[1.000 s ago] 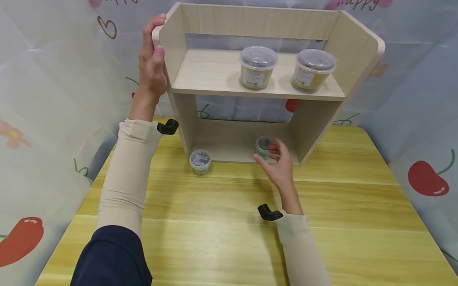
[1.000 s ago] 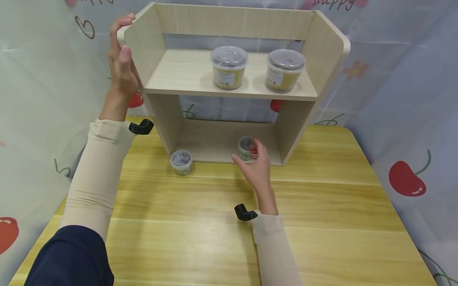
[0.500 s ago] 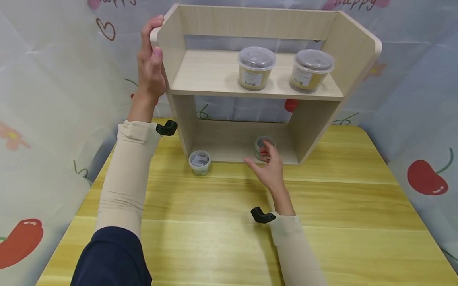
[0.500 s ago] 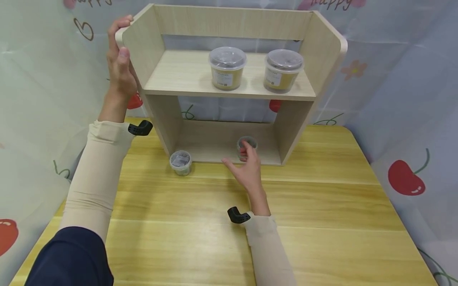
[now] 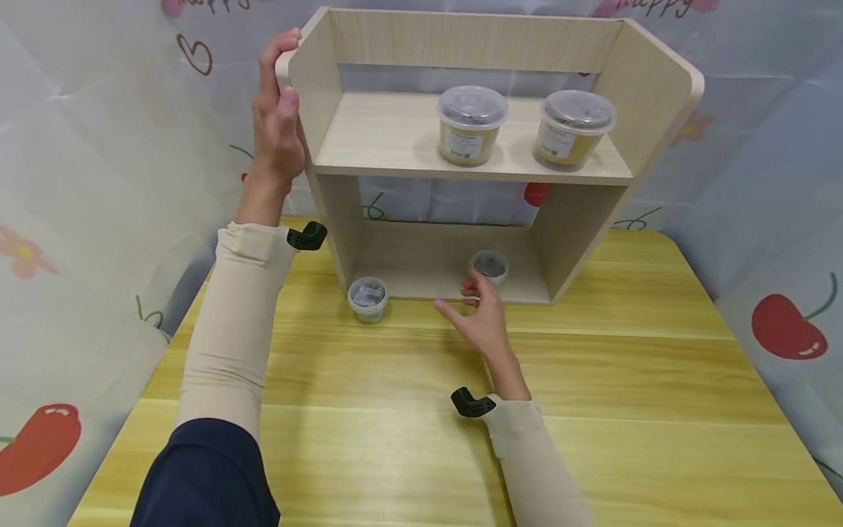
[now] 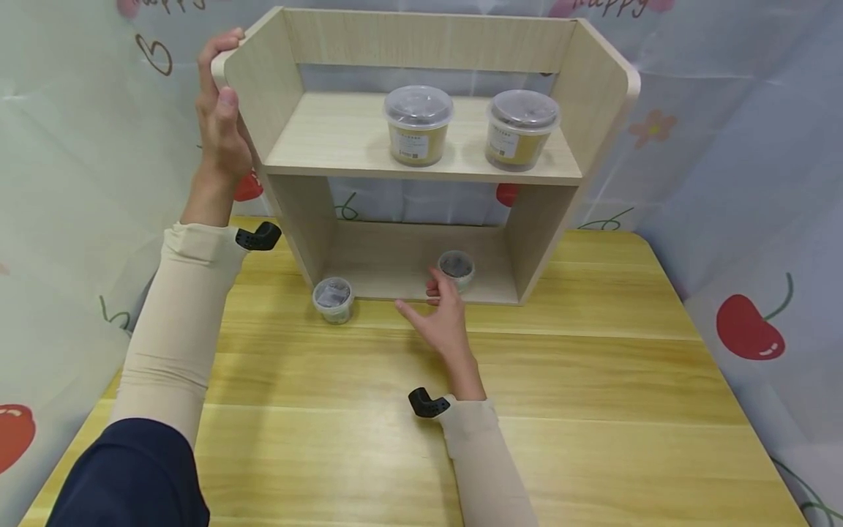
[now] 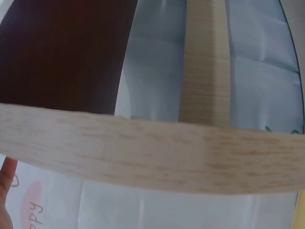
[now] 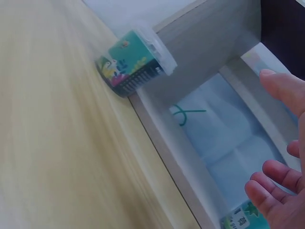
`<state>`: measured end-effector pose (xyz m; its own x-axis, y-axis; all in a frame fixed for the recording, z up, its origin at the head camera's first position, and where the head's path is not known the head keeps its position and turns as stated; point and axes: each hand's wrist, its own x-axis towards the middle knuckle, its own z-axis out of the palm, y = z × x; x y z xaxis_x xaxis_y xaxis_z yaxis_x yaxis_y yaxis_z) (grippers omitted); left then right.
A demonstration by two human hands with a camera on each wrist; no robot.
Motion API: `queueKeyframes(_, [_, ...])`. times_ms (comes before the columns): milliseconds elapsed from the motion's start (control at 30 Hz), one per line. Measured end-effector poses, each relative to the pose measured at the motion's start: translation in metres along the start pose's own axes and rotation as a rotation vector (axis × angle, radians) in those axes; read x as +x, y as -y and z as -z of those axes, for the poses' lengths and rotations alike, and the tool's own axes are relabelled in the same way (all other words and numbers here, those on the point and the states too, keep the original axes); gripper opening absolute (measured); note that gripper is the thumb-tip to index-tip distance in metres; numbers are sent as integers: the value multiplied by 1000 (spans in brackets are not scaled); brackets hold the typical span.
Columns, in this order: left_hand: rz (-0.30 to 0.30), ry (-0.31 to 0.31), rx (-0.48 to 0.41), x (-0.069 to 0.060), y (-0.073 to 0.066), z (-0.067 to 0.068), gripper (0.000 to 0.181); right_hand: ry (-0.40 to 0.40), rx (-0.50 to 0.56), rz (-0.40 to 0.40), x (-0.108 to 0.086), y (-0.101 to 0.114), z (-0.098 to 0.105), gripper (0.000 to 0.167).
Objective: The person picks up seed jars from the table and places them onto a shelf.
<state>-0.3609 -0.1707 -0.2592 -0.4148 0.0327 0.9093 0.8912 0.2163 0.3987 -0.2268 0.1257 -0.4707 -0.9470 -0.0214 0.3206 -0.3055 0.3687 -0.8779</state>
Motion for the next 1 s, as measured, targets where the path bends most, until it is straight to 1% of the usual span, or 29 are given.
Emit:
queueKeyframes(200, [-2,0,20,1,0,0,96,23,-2,6,-1,-2,-7,78])
queueKeyframes(400, [3,-4,27,-1,1,1,93,43,-25,3,-3,-7,-14,79])
queueKeyframes(733, [3,2,36,-3,2,1,89,61,-5,6,-6,-14,-23,78])
queueKeyframes(800, [-1,2,38,-3,2,2,89,70,-2,3,-6,-15,-24,79])
queueKeyframes(1000, [-37,18,27,-1,3,2,94,76,-8,4,-6,-14,-27,79])
